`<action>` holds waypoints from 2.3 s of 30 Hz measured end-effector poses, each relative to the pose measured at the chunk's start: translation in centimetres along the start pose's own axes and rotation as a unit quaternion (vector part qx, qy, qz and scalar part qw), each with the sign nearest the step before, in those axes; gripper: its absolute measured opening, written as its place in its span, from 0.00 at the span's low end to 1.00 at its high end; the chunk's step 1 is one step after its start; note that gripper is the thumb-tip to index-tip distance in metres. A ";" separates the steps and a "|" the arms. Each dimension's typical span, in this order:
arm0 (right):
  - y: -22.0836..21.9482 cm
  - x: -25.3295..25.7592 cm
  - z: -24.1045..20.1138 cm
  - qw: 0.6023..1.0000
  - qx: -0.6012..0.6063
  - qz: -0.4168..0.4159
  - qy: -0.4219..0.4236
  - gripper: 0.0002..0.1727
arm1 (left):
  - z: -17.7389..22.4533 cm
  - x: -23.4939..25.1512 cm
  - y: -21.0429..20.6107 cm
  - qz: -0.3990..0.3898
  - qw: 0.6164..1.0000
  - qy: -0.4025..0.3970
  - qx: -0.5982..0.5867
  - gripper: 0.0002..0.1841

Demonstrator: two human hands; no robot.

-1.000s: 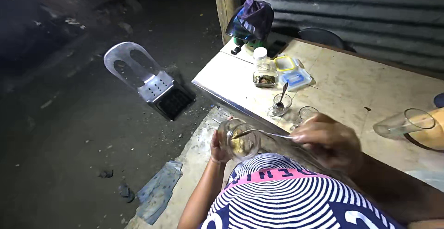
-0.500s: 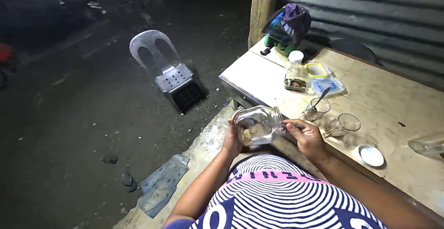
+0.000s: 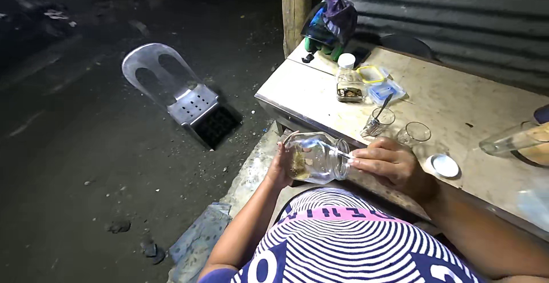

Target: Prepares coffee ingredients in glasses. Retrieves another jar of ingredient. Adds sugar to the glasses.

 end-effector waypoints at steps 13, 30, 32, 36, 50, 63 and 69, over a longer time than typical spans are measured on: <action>-3.5 -0.1 -0.6 0.989 0.096 -0.038 -0.106 0.14 | 1.1 0.2 0.8 0.009 0.985 0.173 0.008 0.35; -5.3 -7.7 6.9 0.588 0.380 0.121 -0.704 0.14 | -4.3 5.6 -0.3 0.215 0.914 0.343 0.024 0.34; -3.2 -8.3 8.9 0.609 0.366 0.131 -0.692 0.14 | -4.1 7.6 -1.6 0.208 0.926 0.314 0.029 0.33; 0.9 -9.7 12.7 0.656 0.330 0.146 -0.663 0.14 | -4.6 12.0 -3.9 0.196 0.943 0.266 0.042 0.32; 10.7 -15.2 22.3 0.676 0.254 0.226 -0.654 0.15 | -7.0 20.7 -7.6 0.277 0.925 0.261 -0.002 0.30; 7.6 -16.6 22.8 0.875 0.046 -0.019 -0.482 0.13 | -7.3 17.3 -4.8 0.339 0.910 0.232 -0.063 0.31; 7.3 -17.1 22.9 0.872 0.040 -0.017 -0.487 0.13 | -7.1 15.8 -4.1 0.359 0.905 0.217 -0.065 0.30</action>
Point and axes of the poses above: each hand's wrist, its own x-axis towards the middle knuckle, its own y-axis out of the back of the hand, z = x × y, the point moved 2 cm from there along x, towards the middle knuckle, and after that the axes turned 6 degrees about y, right-handed, at the moved point
